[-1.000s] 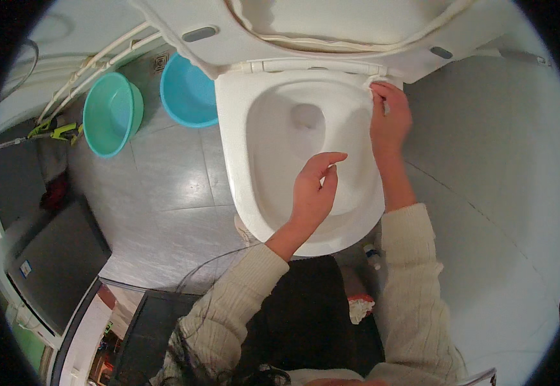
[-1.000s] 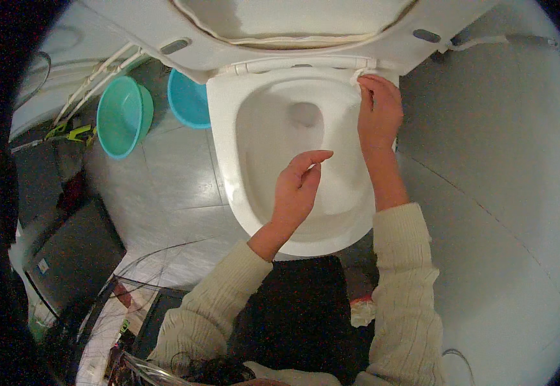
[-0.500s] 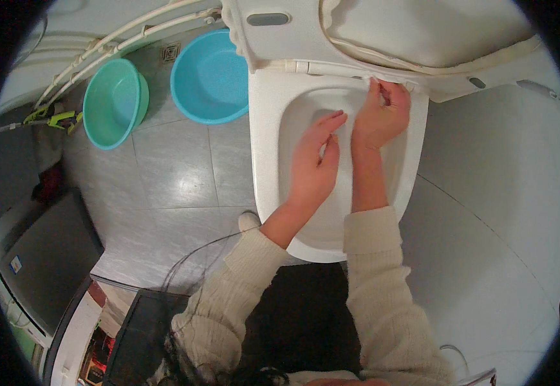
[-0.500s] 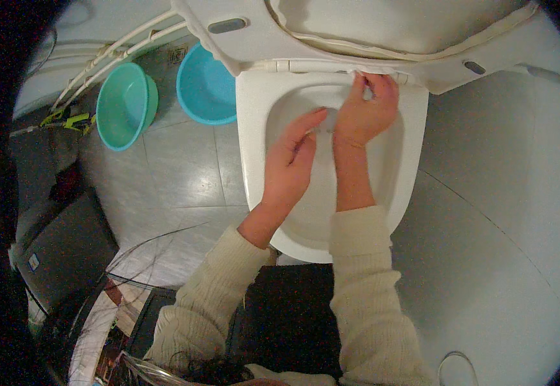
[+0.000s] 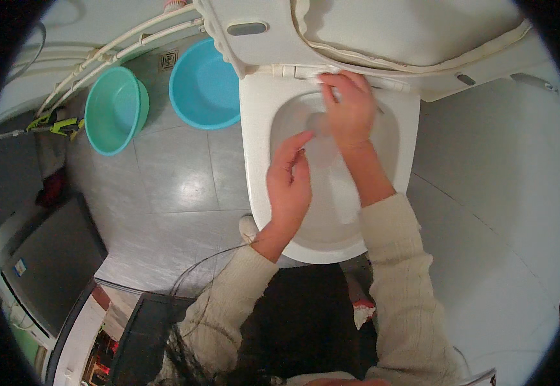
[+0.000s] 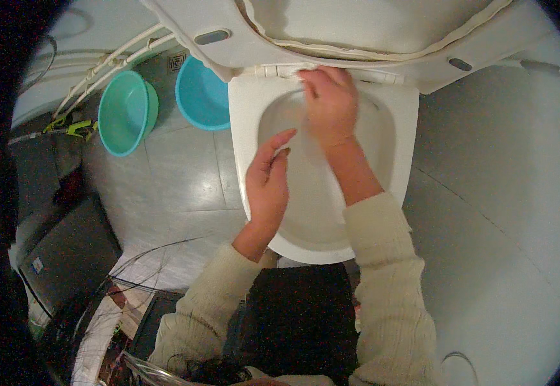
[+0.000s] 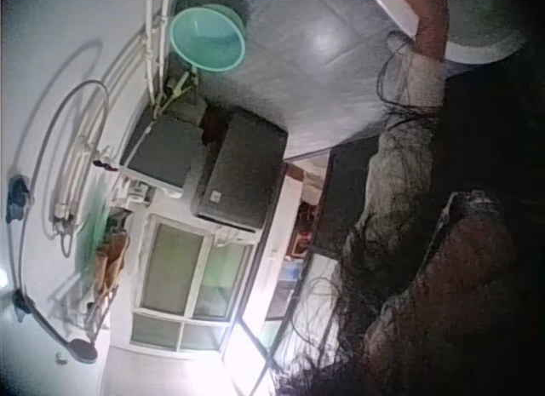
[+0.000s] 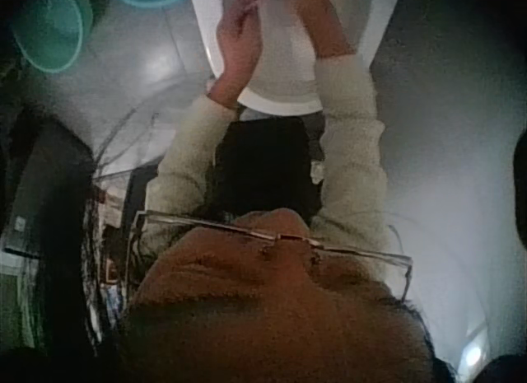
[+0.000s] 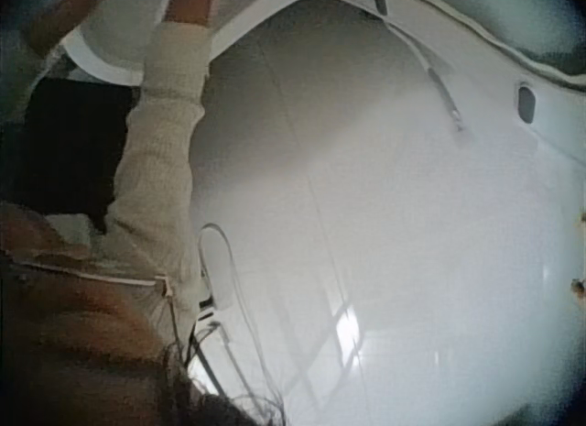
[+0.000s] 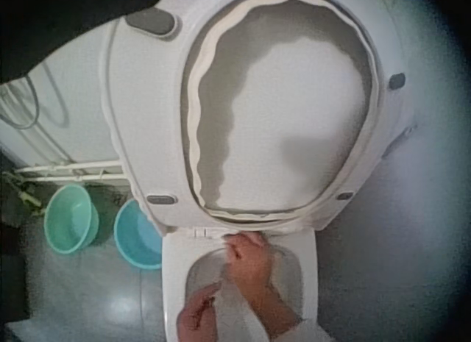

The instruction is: The person wipes the toilet seat and rim with a tissue, then moves to wipe the bathroom wall and a frosted glass door. The person uses tissues to clean multiple surfaces in sequence.

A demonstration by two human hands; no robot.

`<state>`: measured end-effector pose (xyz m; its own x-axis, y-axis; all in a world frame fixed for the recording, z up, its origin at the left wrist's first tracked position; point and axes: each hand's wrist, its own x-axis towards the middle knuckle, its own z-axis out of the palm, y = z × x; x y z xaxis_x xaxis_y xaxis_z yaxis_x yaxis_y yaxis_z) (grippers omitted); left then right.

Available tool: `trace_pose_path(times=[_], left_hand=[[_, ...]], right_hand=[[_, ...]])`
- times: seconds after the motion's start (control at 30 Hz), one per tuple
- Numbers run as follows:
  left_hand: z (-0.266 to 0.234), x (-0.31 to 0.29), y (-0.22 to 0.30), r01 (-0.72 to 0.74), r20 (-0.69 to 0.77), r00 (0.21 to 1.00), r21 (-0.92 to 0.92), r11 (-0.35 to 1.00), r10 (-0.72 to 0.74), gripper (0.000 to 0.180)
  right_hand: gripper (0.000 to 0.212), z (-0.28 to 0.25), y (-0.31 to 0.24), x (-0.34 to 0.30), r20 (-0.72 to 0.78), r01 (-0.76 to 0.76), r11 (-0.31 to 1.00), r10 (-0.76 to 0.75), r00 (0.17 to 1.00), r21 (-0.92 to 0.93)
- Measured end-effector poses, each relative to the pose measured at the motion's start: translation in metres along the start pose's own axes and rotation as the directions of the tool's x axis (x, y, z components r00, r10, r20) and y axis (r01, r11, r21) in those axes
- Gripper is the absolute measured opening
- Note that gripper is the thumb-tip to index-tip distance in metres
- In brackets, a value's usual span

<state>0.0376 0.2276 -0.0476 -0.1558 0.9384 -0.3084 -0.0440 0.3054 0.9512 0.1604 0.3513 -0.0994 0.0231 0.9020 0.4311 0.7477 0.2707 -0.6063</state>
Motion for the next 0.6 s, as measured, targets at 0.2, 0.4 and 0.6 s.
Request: trace_pose_path(times=[0.2,0.4,0.6], left_hand=[[0.01,-0.013,-0.002,-0.1,0.09,0.992,0.063,0.993,0.094,0.039],[-0.015,-0.013,-0.006,-0.032,0.038,0.999,0.049,0.998,0.03,0.039],[-0.039,-0.001,-0.01,0.057,-0.288,0.956,0.027,0.998,-0.047,0.04]], right_hand=[[0.013,-0.051,0.036,0.003,-0.228,-0.399,0.909,0.416,0.88,0.122],[0.01,0.015,-0.017,-0.005,-0.253,-0.248,0.956,0.283,0.925,0.159],[0.012,0.092,-0.098,-0.01,0.014,-0.282,0.906,0.293,0.956,0.314]])
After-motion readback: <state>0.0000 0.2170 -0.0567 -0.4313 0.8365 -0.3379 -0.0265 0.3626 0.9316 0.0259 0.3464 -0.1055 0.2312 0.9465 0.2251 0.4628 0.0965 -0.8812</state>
